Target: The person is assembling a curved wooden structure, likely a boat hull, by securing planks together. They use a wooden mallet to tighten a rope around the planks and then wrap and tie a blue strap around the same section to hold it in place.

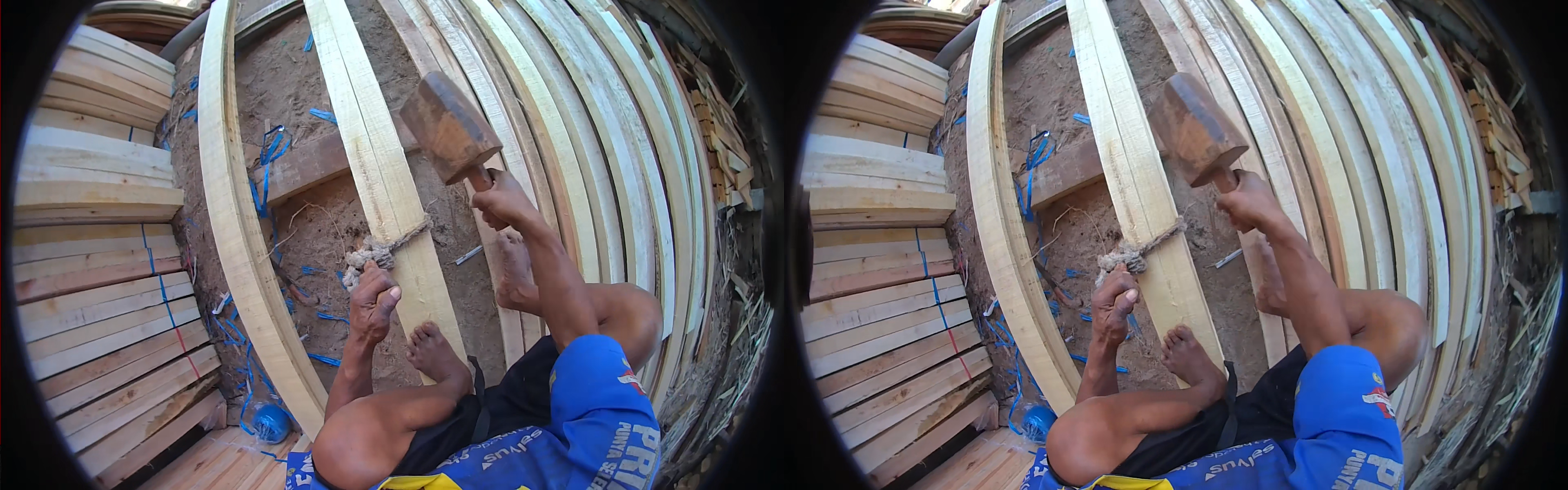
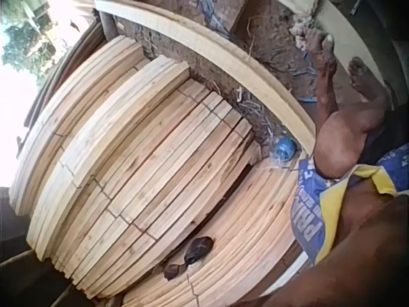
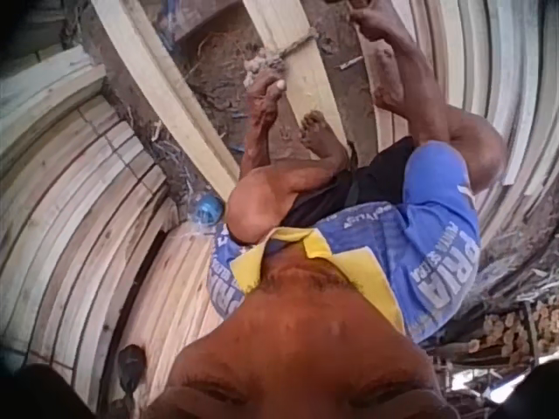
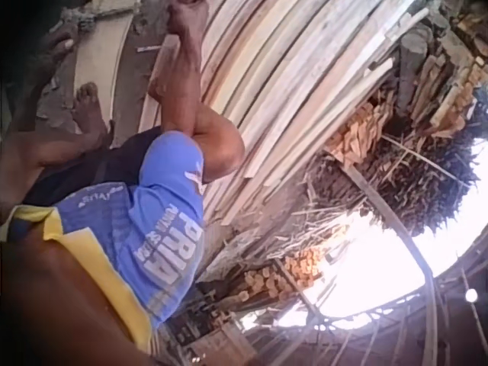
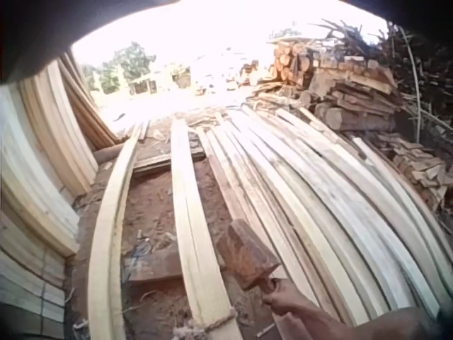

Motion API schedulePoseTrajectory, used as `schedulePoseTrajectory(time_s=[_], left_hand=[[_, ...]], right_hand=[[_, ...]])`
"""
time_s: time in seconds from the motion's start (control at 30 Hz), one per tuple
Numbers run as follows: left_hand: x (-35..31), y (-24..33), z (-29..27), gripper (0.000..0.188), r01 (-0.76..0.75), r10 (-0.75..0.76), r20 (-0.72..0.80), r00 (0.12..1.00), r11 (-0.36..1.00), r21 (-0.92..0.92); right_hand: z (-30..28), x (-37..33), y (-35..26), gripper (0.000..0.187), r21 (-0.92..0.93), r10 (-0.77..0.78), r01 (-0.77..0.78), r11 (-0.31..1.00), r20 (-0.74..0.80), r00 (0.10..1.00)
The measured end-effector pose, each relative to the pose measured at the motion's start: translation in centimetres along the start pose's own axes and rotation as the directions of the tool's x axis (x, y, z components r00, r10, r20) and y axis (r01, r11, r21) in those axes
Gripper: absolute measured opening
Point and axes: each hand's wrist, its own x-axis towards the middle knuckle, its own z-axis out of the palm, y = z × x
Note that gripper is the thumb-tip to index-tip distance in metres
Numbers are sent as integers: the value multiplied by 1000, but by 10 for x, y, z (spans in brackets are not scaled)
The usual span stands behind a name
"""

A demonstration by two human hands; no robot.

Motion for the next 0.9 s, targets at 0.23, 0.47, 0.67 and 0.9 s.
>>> schedulePoseTrajectory(time_s=[0.23,0.47,0.67,0.9], left_hand=[[-2,4,6,28,27,-26,61,998,1000,-13],[7,7,21,29,-14,16,38,999,998,-60],[0,4,3,33,41,-42,-14,999,997,-71],[-15,-10,14,65,0,-66,-169,984,931,-365]], right_hand=[[-170,-12,48,12,521,214,672,527,-846,488],[99,67,114,58,-320,-76,-3,947,-234,969],[28,80,95,39,-478,-226,179,860,-43,973],[80,-16,-29,55,-123,-776,768,628,-34,630]])
